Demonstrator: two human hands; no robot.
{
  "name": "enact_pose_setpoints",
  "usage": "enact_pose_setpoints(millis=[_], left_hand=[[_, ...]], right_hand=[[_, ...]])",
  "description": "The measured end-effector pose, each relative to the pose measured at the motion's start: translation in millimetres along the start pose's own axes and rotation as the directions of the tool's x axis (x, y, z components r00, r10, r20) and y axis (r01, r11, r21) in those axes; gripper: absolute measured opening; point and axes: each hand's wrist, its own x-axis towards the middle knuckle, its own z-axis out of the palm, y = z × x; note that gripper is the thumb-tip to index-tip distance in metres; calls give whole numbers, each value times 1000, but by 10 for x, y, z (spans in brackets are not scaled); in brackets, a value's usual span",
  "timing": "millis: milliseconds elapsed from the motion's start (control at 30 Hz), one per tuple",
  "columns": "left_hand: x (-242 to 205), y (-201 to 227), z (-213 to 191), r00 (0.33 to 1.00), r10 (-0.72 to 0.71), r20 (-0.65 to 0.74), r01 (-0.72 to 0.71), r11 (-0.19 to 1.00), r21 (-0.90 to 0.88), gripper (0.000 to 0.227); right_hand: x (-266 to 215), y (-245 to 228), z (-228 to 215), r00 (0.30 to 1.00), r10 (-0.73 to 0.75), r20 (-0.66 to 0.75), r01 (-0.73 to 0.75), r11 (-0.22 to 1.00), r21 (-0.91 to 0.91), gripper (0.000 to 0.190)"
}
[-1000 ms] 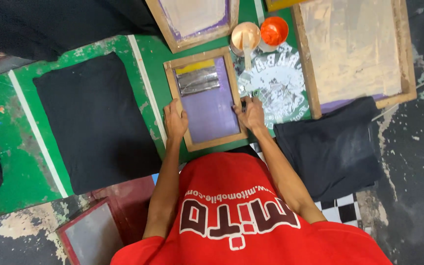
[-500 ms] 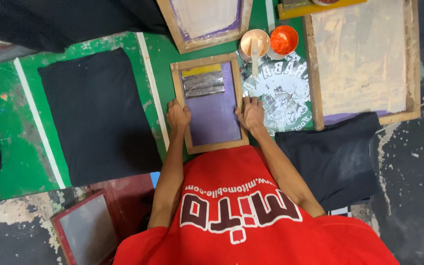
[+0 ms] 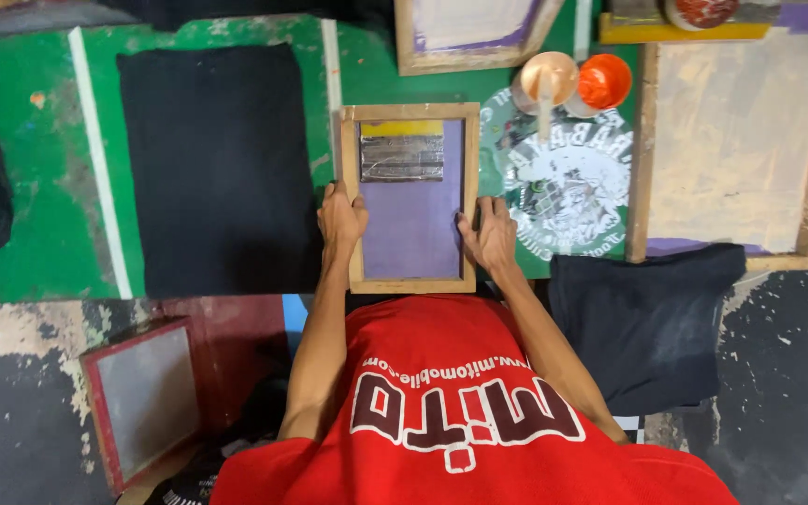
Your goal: The person folds a black t-shirt on a green table, then places a screen printing frame over it. They use a squeegee to apply purple ink onto the fabric through the screen.
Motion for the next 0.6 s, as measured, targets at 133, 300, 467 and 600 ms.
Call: enact_pose_setpoints(millis=[133,300,467,600], left_hand=[[-3,-296,-463,999,-39,-15,39,999,-37,52],[235,-1021,-963,998,-50,-28,50,999,-19,57],[614,-1900,-1333,999,34,-33,-33,999,23,56],[1012,-2348,-1711,999,36,-13,-35,997,69,56]], right_hand=[[31,-388,250,999,-40,-18,39,999,-15,50],[-25,-1111,694,999,-52,7,51,998,23,52],[-171,-1984,1118,998,-69,-5,69,998,2,59],[-130,-2638,1459,999,-13,-48,15,999,41,59]])
